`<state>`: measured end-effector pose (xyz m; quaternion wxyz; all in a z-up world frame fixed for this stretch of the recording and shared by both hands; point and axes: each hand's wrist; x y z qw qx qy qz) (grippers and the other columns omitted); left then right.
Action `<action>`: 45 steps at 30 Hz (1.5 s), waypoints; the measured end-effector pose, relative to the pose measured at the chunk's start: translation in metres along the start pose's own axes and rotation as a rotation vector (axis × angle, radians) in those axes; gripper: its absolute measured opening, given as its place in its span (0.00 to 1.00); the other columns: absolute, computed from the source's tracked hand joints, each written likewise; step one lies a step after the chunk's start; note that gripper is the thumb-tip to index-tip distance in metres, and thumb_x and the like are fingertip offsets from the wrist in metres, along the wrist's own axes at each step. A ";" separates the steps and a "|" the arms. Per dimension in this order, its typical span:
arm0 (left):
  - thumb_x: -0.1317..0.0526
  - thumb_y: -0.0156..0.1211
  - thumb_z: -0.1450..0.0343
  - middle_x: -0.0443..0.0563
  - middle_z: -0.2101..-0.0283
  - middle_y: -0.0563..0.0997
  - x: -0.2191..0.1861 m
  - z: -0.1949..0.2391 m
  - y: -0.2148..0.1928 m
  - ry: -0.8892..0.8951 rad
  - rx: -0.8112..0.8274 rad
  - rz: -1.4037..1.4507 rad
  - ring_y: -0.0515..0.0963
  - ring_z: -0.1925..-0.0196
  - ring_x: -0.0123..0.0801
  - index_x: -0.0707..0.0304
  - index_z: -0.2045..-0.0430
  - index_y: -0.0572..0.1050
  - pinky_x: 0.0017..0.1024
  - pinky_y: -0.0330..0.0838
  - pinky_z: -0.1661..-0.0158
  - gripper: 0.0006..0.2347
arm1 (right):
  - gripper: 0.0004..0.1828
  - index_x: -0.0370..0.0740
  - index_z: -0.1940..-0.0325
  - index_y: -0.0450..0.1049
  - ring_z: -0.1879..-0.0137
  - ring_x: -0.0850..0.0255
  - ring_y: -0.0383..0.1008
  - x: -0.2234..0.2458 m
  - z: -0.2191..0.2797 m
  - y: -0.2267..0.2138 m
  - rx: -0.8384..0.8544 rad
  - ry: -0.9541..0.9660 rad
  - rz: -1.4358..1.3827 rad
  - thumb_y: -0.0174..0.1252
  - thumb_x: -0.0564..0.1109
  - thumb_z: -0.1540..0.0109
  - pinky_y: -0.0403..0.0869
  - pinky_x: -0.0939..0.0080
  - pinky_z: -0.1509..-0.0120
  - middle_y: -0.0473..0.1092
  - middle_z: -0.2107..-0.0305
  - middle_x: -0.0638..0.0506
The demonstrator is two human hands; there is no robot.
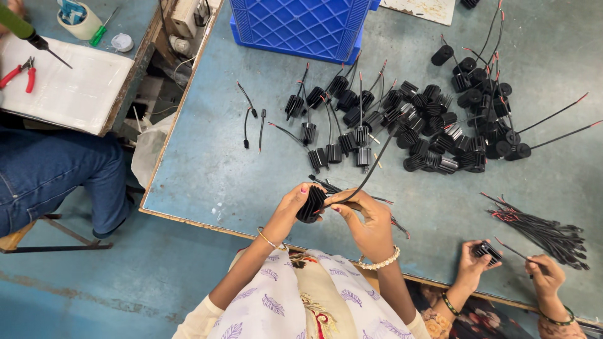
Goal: The person inserts wires into black heat sink components at a workbench. They repeatedly pick up a heat sink and a wire, insert the wire into the component, and place the assembled unit on the table. Other workers are visible nearby performing similar tasks.
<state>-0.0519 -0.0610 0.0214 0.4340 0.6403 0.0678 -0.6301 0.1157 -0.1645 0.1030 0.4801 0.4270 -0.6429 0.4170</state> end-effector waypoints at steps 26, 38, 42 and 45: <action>0.41 0.44 0.23 0.50 0.59 0.80 -0.009 0.002 -0.002 0.001 0.026 -0.045 0.81 0.60 0.27 0.66 0.51 0.73 0.30 0.81 0.59 0.24 | 0.08 0.31 0.55 0.79 0.57 0.65 0.81 0.014 -0.003 0.015 -0.035 0.139 0.098 0.63 0.37 0.38 0.79 0.64 0.49 0.80 0.62 0.49; 0.48 0.50 0.23 0.47 0.64 0.79 0.028 -0.015 -0.004 -0.043 0.014 0.000 0.80 0.66 0.25 0.62 0.54 0.74 0.26 0.78 0.67 0.17 | 0.05 0.34 0.63 0.79 0.58 0.55 0.74 -0.004 -0.011 0.004 0.138 -0.131 0.340 0.65 0.36 0.43 0.72 0.60 0.48 0.76 0.65 0.48; 0.43 0.49 0.21 0.49 0.68 0.78 0.028 -0.024 0.003 -0.056 -0.013 -0.032 0.79 0.71 0.26 0.67 0.59 0.74 0.26 0.77 0.72 0.22 | 0.08 0.33 0.62 0.79 0.59 0.59 0.74 -0.031 -0.008 -0.001 0.061 -0.153 0.409 0.67 0.35 0.45 0.72 0.64 0.51 0.73 0.65 0.47; 0.40 0.48 0.23 0.48 0.68 0.80 0.024 -0.028 0.005 -0.163 -0.090 0.076 0.81 0.70 0.25 0.65 0.59 0.75 0.25 0.75 0.74 0.23 | 0.08 0.34 0.61 0.79 0.60 0.61 0.74 -0.054 -0.007 -0.005 0.105 -0.117 0.354 0.65 0.34 0.44 0.72 0.65 0.52 0.73 0.66 0.49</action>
Point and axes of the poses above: each hand's wrist, its own z-axis away from the middle knuckle, its own y-axis out of the palm, x = y × z
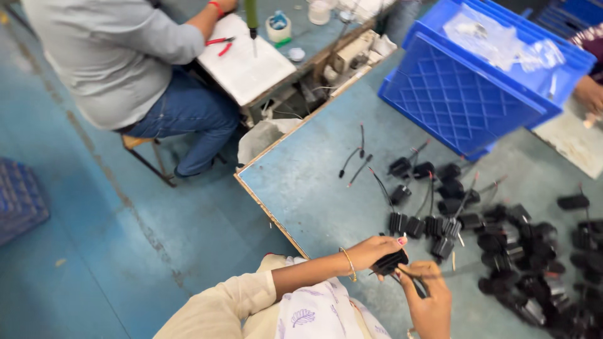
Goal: The person inserts wires into black heat sink components at a workbench. They repeatedly pick up a heat sink and a wire, insert the wire into the component, and place the assembled unit on the table. Other workers are visible nearby performing similar tasks.
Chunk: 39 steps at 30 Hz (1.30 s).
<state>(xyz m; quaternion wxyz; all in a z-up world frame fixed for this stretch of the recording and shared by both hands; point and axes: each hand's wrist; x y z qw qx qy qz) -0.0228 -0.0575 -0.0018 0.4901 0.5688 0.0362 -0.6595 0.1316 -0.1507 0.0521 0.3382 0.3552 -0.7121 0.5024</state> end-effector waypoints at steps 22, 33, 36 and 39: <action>0.33 0.44 0.25 0.54 0.71 0.80 0.006 -0.016 -0.006 0.148 -0.103 -0.539 0.78 0.68 0.32 0.68 0.68 0.79 0.32 0.72 0.63 0.31 | 0.11 0.31 0.59 0.77 0.63 0.63 0.73 -0.085 -0.008 -0.003 0.080 0.044 -0.115 0.65 0.35 0.45 0.74 0.65 0.62 0.70 0.65 0.49; 0.36 0.48 0.24 0.49 0.75 0.77 -0.001 -0.007 -0.007 0.128 0.054 -0.298 0.75 0.76 0.25 0.66 0.70 0.75 0.25 0.68 0.74 0.27 | 0.05 0.26 0.59 0.77 0.59 0.62 0.75 -0.084 -0.003 0.007 0.055 0.069 -0.254 0.61 0.33 0.38 0.76 0.63 0.61 0.69 0.60 0.45; 0.37 0.50 0.24 0.48 0.75 0.77 -0.004 -0.004 -0.008 0.127 -0.006 -0.323 0.76 0.76 0.25 0.67 0.71 0.75 0.25 0.69 0.74 0.26 | 0.12 0.28 0.51 0.74 0.62 0.65 0.72 -0.072 -0.007 0.003 0.016 0.180 -0.422 0.60 0.33 0.39 0.74 0.65 0.59 0.69 0.63 0.46; 0.37 0.48 0.25 0.47 0.77 0.77 -0.006 -0.002 -0.009 0.139 -0.049 -0.457 0.75 0.77 0.23 0.65 0.72 0.76 0.23 0.68 0.75 0.26 | 0.07 0.28 0.57 0.75 0.64 0.62 0.76 -0.061 -0.010 -0.004 -0.164 0.285 -0.437 0.54 0.37 0.33 0.77 0.63 0.58 0.72 0.60 0.46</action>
Point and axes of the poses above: each hand's wrist, its own z-axis away from the middle knuckle, its own y-axis out of the palm, x = y × z
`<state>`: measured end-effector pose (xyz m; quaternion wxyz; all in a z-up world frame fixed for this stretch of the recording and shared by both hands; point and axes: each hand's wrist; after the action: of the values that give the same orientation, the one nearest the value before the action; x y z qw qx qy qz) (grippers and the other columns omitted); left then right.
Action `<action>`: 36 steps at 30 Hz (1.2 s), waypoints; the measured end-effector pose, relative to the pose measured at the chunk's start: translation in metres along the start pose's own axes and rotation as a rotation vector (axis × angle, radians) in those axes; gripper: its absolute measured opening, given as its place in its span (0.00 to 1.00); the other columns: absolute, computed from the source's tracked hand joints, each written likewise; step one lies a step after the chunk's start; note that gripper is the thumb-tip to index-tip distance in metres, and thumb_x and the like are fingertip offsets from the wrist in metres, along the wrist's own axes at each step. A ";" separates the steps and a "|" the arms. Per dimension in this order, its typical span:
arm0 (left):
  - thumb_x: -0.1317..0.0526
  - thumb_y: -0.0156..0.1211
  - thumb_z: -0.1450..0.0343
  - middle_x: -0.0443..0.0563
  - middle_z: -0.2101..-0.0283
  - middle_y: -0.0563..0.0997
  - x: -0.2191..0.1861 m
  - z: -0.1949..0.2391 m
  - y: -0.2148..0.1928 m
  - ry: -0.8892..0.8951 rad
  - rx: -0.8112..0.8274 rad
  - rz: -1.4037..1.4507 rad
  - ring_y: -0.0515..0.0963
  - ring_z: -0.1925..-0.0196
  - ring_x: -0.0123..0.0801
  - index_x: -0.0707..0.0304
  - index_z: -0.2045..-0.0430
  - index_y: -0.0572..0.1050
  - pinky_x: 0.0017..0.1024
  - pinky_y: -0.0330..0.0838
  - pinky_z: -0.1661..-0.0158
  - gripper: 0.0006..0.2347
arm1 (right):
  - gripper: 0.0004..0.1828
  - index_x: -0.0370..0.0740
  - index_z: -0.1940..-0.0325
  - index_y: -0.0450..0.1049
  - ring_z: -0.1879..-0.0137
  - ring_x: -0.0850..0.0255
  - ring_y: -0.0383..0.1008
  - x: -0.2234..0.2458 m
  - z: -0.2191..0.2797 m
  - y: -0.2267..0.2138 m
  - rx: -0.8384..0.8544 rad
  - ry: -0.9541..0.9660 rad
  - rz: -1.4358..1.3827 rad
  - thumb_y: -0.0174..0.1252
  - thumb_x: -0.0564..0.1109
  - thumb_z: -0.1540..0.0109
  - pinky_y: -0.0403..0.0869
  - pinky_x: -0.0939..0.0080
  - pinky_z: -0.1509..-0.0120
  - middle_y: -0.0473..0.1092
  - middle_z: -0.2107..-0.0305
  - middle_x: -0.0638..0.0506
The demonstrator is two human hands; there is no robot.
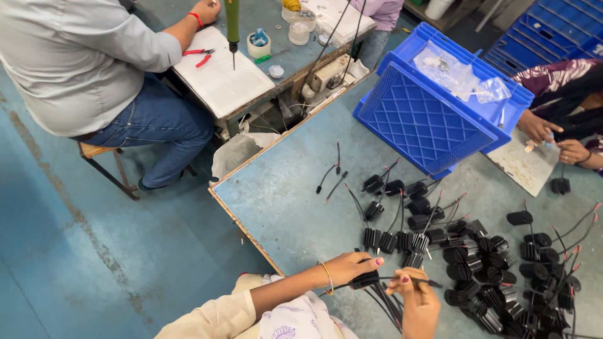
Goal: The person inserts wires into black heat sink components at a workbench. They repeatedly pick up a heat sink and a wire, insert the wire into the component, and place the assembled unit on the table. Other workers are visible nearby performing similar tasks.
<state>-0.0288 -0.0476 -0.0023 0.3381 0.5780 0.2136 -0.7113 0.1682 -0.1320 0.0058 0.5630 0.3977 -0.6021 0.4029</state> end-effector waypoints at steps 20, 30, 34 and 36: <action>0.41 0.49 0.25 0.49 0.71 0.80 0.014 -0.006 -0.008 -0.113 0.170 0.217 0.80 0.73 0.26 0.66 0.62 0.74 0.25 0.73 0.78 0.23 | 0.08 0.33 0.55 0.78 0.57 0.61 0.78 0.048 0.030 0.028 0.086 -0.014 0.307 0.61 0.35 0.38 0.79 0.63 0.51 0.74 0.59 0.47; 0.36 0.43 0.27 0.57 0.63 0.83 0.048 -0.048 -0.013 -0.612 -0.006 0.894 0.85 0.65 0.44 0.65 0.58 0.73 0.35 0.81 0.63 0.27 | 0.23 0.50 0.51 0.81 0.35 0.40 0.62 0.041 0.037 0.062 0.193 -0.444 0.835 0.65 0.37 0.50 0.62 0.40 0.36 0.64 0.39 0.42; 0.34 0.41 0.28 0.53 0.64 0.83 0.080 -0.066 -0.012 -0.643 0.121 0.848 0.83 0.64 0.41 0.61 0.56 0.75 0.41 0.78 0.60 0.28 | 0.20 0.48 0.56 0.82 0.39 0.46 0.68 0.007 0.029 0.051 0.106 -0.467 0.749 0.60 0.33 0.49 0.67 0.48 0.37 0.71 0.44 0.47; 0.33 0.45 0.27 0.53 0.65 0.80 0.093 -0.077 -0.009 -0.607 0.139 0.869 0.77 0.67 0.39 0.60 0.55 0.73 0.48 0.82 0.57 0.28 | 0.21 0.46 0.55 0.82 0.42 0.50 0.72 -0.014 0.021 0.040 0.072 -0.448 0.605 0.56 0.30 0.47 0.72 0.56 0.40 0.75 0.48 0.47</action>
<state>0.0074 -0.0102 -0.1117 0.6090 0.4025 -0.2003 -0.6534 0.1237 -0.1373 -0.0109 0.2586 0.2998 -0.7861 0.4747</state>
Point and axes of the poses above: each hand's wrist, its own z-axis away from the middle knuckle, its own y-axis out of the palm, x = y × z
